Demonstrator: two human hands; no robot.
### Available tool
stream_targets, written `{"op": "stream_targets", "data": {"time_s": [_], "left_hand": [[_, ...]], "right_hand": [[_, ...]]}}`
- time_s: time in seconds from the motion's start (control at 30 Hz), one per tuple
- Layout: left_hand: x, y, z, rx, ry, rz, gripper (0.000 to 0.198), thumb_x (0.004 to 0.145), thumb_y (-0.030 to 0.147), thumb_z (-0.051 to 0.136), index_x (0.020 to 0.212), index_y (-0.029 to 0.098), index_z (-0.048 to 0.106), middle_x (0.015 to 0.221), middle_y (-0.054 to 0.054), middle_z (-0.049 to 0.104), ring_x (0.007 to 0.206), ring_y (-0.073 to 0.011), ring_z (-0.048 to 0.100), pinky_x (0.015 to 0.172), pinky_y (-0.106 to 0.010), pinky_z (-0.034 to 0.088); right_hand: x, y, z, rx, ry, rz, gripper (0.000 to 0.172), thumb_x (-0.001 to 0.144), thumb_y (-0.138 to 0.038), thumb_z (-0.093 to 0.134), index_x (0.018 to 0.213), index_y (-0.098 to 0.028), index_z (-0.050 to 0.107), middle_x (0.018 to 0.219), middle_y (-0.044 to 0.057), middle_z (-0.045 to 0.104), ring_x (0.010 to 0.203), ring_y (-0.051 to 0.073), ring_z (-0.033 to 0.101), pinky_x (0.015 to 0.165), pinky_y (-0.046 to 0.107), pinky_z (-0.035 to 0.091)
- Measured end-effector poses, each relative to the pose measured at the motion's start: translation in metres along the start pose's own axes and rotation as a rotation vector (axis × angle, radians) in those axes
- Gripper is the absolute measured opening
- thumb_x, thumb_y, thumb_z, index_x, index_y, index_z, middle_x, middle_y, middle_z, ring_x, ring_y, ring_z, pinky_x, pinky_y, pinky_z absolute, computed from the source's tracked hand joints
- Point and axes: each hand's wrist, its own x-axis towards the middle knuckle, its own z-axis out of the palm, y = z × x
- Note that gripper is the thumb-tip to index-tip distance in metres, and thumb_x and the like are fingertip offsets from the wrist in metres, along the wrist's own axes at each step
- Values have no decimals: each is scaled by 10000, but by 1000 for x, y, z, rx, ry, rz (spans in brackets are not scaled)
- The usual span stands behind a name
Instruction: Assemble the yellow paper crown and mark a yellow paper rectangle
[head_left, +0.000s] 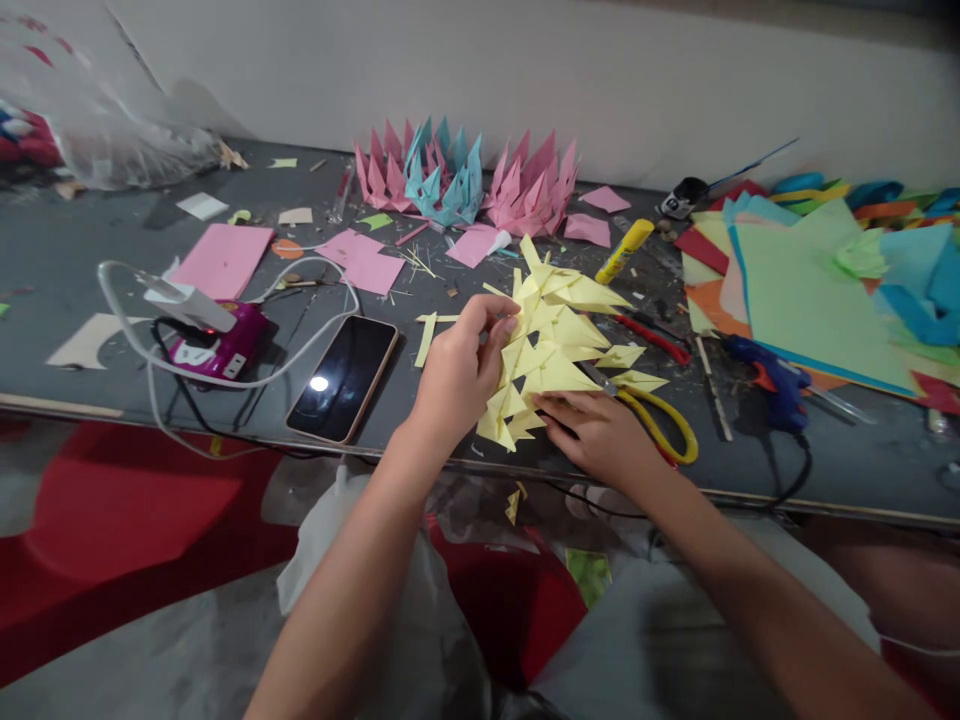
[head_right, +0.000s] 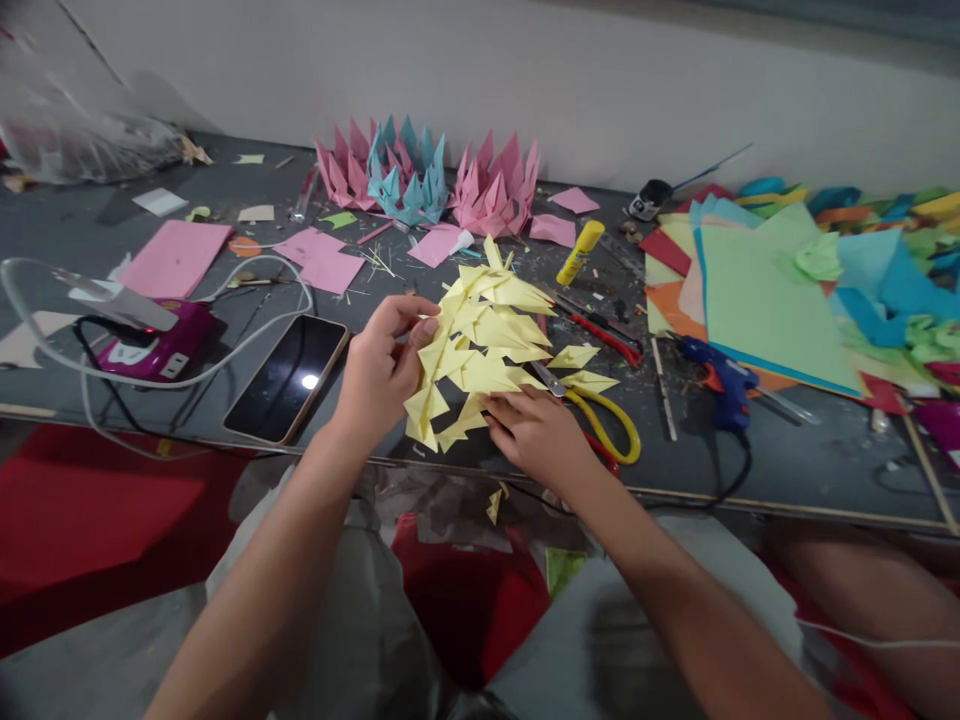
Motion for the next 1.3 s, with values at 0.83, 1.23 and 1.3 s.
{"op": "stream_targets", "data": {"time_s": [0.83,1.23,1.3], "left_hand": [[0,1,1,33,4,18,120,901,240,428,956,189,521,658,33,524,441,-57,373,474,-183,344],[1,3,-1,-11,11,7,128,879,177,438,996,189,487,634,50,495,448,-54,371,495,-181,354],[1,3,-1,-12,12,15,124,878,175,436,990,188,486,633,50,489,448,-52,364,489,-177,348]], "right_hand": [[1,0,2,14,-107,58,366,847,-136,438,1159,-211,615,898,71,690,854,201,621,770,330,497],[-5,-4,5,-83,-97,32,350,875,-172,423,1188,-135,577,1065,122,642,988,232,571,858,360,440],[-6,-4,3,-101,-106,26,351,873,-173,432,1189,-144,582,1068,116,642,983,233,569,857,362,430]]}}
